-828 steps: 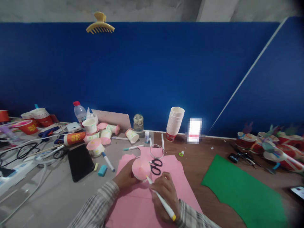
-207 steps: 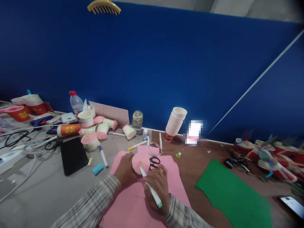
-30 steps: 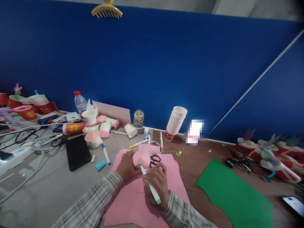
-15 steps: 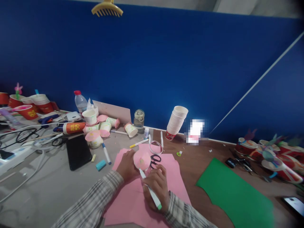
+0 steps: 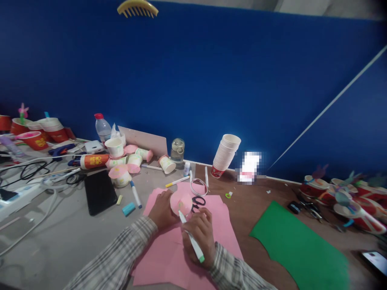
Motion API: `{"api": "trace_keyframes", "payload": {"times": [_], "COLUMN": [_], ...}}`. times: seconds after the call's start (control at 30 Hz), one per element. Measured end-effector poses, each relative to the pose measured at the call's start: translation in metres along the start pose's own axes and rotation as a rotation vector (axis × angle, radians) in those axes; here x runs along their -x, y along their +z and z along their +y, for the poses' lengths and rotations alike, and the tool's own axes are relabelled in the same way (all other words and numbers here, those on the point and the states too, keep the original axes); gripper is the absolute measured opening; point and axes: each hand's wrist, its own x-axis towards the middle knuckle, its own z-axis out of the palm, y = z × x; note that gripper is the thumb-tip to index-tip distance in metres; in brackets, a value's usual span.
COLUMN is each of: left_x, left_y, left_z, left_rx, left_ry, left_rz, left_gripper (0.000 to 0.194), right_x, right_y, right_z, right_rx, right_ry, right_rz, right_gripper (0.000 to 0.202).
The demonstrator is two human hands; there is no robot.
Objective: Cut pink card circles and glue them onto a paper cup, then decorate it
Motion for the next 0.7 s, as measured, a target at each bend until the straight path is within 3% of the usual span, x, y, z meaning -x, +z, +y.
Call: {"api": "trace_keyframes", "payload": {"times": [0.7], "left_x": [-0.0007], "left_y": [-0.0011], "left_z": [-0.0004], "left_rx": [0.032], "left_ry": [-0.052], "left_rz": [-0.051], "left_gripper": [0.046], "right_x": [-0.0007], "right_y": [0.0013], "right_z": [0.0005], "right_rx": [-0.006], "right_ry": [-0.009], "right_rz": [0.005], "right_gripper": [0.007]}}
